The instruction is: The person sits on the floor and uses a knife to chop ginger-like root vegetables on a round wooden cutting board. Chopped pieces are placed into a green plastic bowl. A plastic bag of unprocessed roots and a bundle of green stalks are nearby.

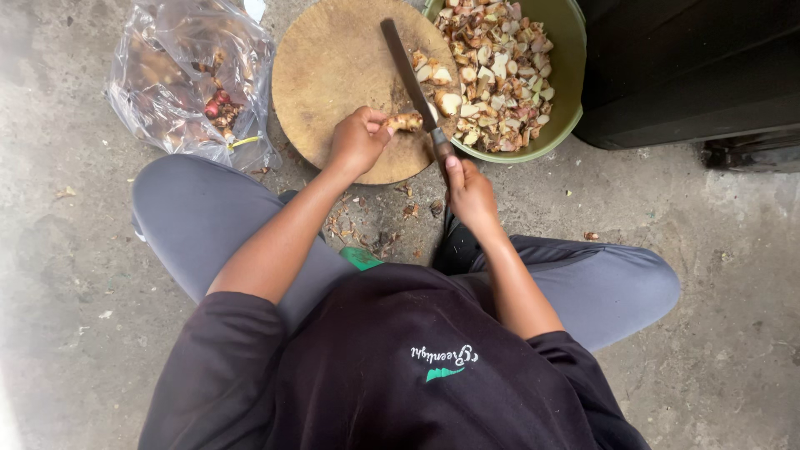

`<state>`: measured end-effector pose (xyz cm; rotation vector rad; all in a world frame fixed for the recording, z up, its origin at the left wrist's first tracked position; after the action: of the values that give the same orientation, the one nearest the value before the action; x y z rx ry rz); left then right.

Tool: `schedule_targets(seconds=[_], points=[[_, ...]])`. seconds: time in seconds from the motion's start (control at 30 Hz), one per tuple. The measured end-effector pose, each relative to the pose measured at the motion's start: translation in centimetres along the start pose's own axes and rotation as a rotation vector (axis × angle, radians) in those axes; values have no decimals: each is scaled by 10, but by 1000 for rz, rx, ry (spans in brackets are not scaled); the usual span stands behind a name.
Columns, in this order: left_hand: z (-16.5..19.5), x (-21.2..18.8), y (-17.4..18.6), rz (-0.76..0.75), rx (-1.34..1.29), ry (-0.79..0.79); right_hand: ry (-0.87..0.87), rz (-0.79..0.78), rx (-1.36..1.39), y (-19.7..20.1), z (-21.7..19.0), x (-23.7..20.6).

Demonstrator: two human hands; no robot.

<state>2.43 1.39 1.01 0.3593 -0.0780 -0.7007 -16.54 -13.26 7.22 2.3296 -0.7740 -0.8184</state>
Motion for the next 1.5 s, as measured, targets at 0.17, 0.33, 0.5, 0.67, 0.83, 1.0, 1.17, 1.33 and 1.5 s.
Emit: schedule_targets(seconds=[0.17, 0.33, 0.5, 0.67, 0.83, 1.0, 1.17, 1.33, 1.5], points=[[-8, 4, -11, -2, -283, 136, 369, 254, 313, 16, -4, -21], [-19, 10, -18, 44, -399, 125, 13, 24, -214, -25, 22, 7], [-19, 11, -23, 69, -468, 99, 141, 125, -183, -19, 20, 4], [-12, 14, -28, 64, -452, 111, 218, 216, 106, 13, 5, -23], [0, 13, -31, 82, -377, 80, 308, 307, -73, -13, 13, -8], [5, 10, -26, 69, -328, 61, 131, 128, -245, -12, 20, 5], [8, 5, -27, 96, -108, -69, 305, 229, 29, 10, 14, -24], [12, -3, -29, 112, 1, -118, 203, 99, -249, -16, 15, -6], [9, -5, -27, 143, 12, -171, 150, 79, -222, -8, 20, 1]])
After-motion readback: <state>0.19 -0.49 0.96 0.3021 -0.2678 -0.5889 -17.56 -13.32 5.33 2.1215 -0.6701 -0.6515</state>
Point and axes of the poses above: each hand's wrist, its own x-axis towards the middle knuckle, its own y-axis out of the back of the hand, z = x × y, the point moved 1 cm from there along x, towards the middle knuckle, and after that the axes turned 9 degrees about -y, right-handed, at the moved point
